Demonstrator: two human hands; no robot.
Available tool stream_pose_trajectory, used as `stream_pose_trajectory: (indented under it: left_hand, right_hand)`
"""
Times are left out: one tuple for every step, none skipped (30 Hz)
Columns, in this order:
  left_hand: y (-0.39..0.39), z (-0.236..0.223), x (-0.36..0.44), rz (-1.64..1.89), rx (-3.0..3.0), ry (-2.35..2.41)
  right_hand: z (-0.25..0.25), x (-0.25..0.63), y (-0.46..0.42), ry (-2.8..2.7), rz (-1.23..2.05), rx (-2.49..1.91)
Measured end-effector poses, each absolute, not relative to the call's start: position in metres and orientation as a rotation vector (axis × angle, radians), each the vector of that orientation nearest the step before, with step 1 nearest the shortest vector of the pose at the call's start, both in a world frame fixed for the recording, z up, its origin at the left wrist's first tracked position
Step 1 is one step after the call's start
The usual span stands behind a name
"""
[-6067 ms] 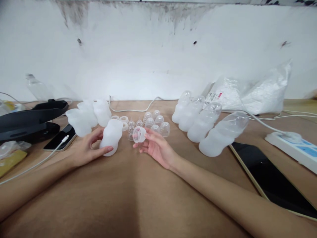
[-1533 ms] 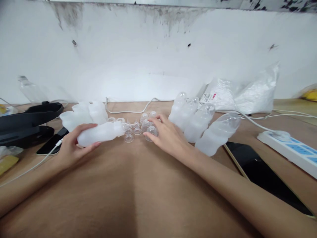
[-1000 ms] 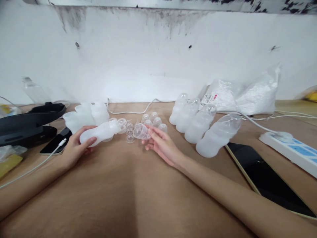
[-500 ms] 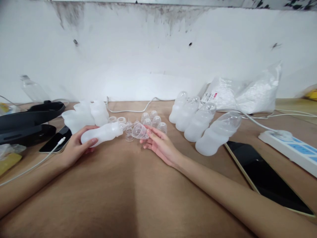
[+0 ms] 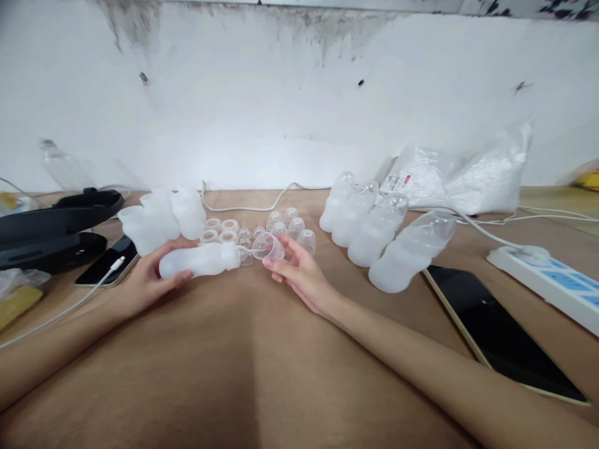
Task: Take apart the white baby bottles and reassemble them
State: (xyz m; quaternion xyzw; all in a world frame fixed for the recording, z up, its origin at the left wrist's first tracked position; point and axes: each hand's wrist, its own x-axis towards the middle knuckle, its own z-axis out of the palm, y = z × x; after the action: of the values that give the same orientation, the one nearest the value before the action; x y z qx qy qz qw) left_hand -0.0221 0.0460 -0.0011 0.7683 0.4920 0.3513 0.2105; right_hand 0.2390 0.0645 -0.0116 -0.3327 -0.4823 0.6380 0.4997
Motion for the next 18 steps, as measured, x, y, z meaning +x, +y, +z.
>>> stream_pose_trajectory:
  left_hand:
    - [0.0453, -0.0002, -0.0215, 0.959, 2.134, 1.377]
    - [0.0445, 0.0009, -0.0207, 0.946, 2.133, 1.388]
    - [0.0436, 0.0021, -0.0199, 0.933, 2.132, 1.395]
    - [0.0428, 0.0035, -0.0189, 0.922, 2.130, 1.397]
    - [0.0420, 0.0047, -0.0180, 0.913, 2.130, 1.393]
    - [0.0414, 0.0058, -0.0172, 0.909, 2.130, 1.387]
    - [0.0409, 0.0067, -0.0165, 0.906, 2.131, 1.380]
    - [0.0406, 0.0072, -0.0160, 0.909, 2.134, 1.374]
    - [0.0405, 0.0075, -0.0157, 0.914, 2.135, 1.372]
    - [0.0404, 0.0076, -0.0156, 0.916, 2.132, 1.379]
    - [0.0405, 0.0076, -0.0156, 0.913, 2.126, 1.393]
    - [0.0406, 0.0076, -0.0157, 0.907, 2.119, 1.409]
    - [0.0407, 0.0075, -0.0158, 0.901, 2.113, 1.424]
    - [0.0408, 0.0075, -0.0159, 0.900, 2.110, 1.433]
    - [0.0408, 0.0076, -0.0160, 0.902, 2.110, 1.435]
    - [0.0408, 0.0076, -0.0161, 0.907, 2.113, 1.433]
    - [0.0408, 0.0077, -0.0160, 0.908, 2.116, 1.430]
    - [0.0408, 0.0078, -0.0159, 0.907, 2.119, 1.428]
  right_hand:
    - [-0.0116, 0.2376, 0.0634, -1.182, 1.523, -0.837]
    - [-0.0116, 0.2363, 0.0625, -1.197, 1.501, -0.872]
    - [-0.0116, 0.2350, 0.0617, -1.213, 1.481, -0.904]
    - [-0.0115, 0.2339, 0.0610, -1.231, 1.467, -0.932]
    - [-0.0114, 0.2329, 0.0605, -1.247, 1.460, -0.955]
    - [-0.0112, 0.2321, 0.0602, -1.261, 1.462, -0.970]
    - [-0.0109, 0.2315, 0.0600, -1.272, 1.471, -0.976]
    - [-0.0107, 0.2311, 0.0600, -1.283, 1.484, -0.976]
    - [-0.0106, 0.2310, 0.0600, -1.293, 1.497, -0.971]
    - [-0.0106, 0.2310, 0.0602, -1.304, 1.509, -0.964]
    - [-0.0107, 0.2311, 0.0604, -1.313, 1.521, -0.956]
    - [-0.0110, 0.2314, 0.0607, -1.318, 1.533, -0.947]
    - [-0.0114, 0.2317, 0.0610, -1.317, 1.545, -0.939]
    - [-0.0118, 0.2319, 0.0613, -1.312, 1.554, -0.932]
    - [-0.0120, 0.2321, 0.0615, -1.304, 1.560, -0.924]
    - [-0.0120, 0.2321, 0.0618, -1.296, 1.565, -0.915]
    - [-0.0118, 0.2321, 0.0619, -1.292, 1.570, -0.905]
    - [-0.0114, 0.2319, 0.0620, -1.289, 1.572, -0.896]
